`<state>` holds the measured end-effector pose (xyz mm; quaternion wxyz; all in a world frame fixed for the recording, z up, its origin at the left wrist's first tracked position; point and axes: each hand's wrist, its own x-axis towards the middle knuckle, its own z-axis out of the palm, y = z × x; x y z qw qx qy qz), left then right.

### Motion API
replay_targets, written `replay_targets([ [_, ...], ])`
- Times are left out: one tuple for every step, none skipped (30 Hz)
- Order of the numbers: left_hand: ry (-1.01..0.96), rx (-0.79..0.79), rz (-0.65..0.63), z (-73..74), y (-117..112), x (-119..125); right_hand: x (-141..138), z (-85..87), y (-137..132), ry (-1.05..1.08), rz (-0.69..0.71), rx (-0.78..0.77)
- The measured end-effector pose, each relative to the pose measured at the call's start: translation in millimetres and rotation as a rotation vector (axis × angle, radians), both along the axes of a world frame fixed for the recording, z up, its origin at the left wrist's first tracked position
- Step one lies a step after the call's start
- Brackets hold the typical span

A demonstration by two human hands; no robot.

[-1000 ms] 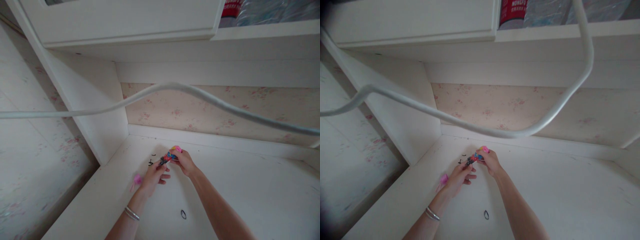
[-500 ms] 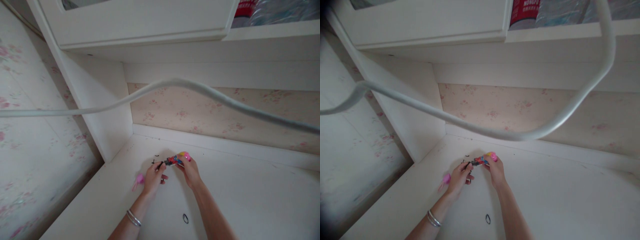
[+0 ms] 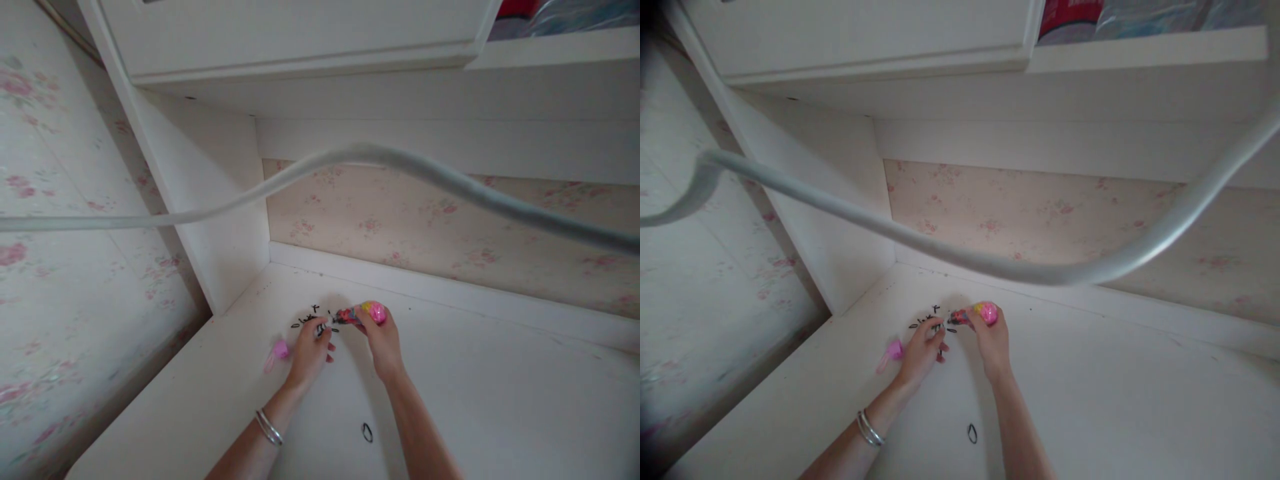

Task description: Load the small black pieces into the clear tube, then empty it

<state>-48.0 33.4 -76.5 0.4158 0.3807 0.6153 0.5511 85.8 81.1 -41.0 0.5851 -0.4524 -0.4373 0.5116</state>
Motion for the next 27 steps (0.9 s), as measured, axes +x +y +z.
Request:
replay_targets([
  [-0.064,0.011,-0.018,3.1,-1,1,-1,1.4,-1,0.071,0.038,-0.027],
  [-0.128,0.03,-0.041,6.2,-3,2,-2,2.9,-2,0.125,0.064,-0.052],
  [-0.182,0.052,-0.064,9.2,-4,3,-3,4.5,-3,0.167,0.082,-0.073],
  [-0.218,0.072,-0.08,11.8,-5,3,-3,6.0,-4,0.212,0.095,-0.088],
  [-0.233,0.088,-0.086,14.0,-7,3,-4,7.5,-5,0.251,0.101,-0.101],
  [-0.23,0.101,-0.081,15.6,-8,3,-4,8.9,-5,0.284,0.105,-0.115],
  [-0.217,0.112,-0.069,16.8,-9,3,-4,10.1,-5,0.311,0.106,-0.129],
  [-0.203,0.124,-0.059,17.5,-9,3,-5,11.0,-6,0.331,0.108,-0.143],
  [-0.189,0.139,-0.048,18.0,-10,2,-5,11.8,-6,0.347,0.111,-0.157],
  [-0.177,0.154,-0.042,18.3,-10,2,-6,12.3,-6,0.357,0.116,-0.17],
  [-0.169,0.164,-0.039,18.5,-10,2,-6,12.8,-7,0.363,0.125,-0.18],
  [-0.165,0.168,-0.041,18.8,-10,1,-7,13.2,-7,0.365,0.136,-0.184],
  [-0.166,0.165,-0.053,19.2,-10,1,-7,13.6,-7,0.361,0.151,-0.187],
  [-0.172,0.157,-0.073,19.7,-9,0,-7,14.1,-8,0.353,0.169,-0.185],
  [-0.183,0.147,-0.098,20.4,-9,-1,-7,14.7,-9,0.341,0.186,-0.183],
  [-0.198,0.138,-0.125,21.3,-10,-3,-7,15.4,-9,0.328,0.204,-0.18],
  [-0.213,0.134,-0.156,22.1,-10,-4,-6,16.1,-10,0.312,0.22,-0.182],
  [-0.224,0.136,-0.19,23.0,-10,-6,-5,16.8,-11,0.294,0.24,-0.187],
  [-0.229,0.139,-0.221,23.7,-10,-7,-5,17.4,-11,0.276,0.265,-0.191],
  [-0.23,0.143,-0.246,24.2,-10,-8,-4,17.8,-12,0.257,0.291,-0.194],
  [-0.227,0.146,-0.268,24.6,-10,-9,-4,18.1,-13,0.239,0.313,-0.195],
  [-0.225,0.143,-0.286,24.9,-10,-9,-4,18.1,-13,0.221,0.332,-0.192],
  [-0.225,0.136,-0.304,25.2,-10,-10,-4,17.9,-14,0.205,0.344,-0.187],
  [-0.23,0.126,-0.325,25.5,-10,-10,-5,17.6,-14,0.19,0.35,-0.182],
  [-0.239,0.118,-0.349,26.1,-10,-10,-5,17.0,-15,0.176,0.357,-0.178],
  [-0.251,0.11,-0.375,26.8,-10,-10,-5,16.3,-15,0.164,0.37,-0.174],
  [-0.265,0.102,-0.402,27.6,-10,-10,-6,15.6,-15,0.157,0.385,-0.169],
])
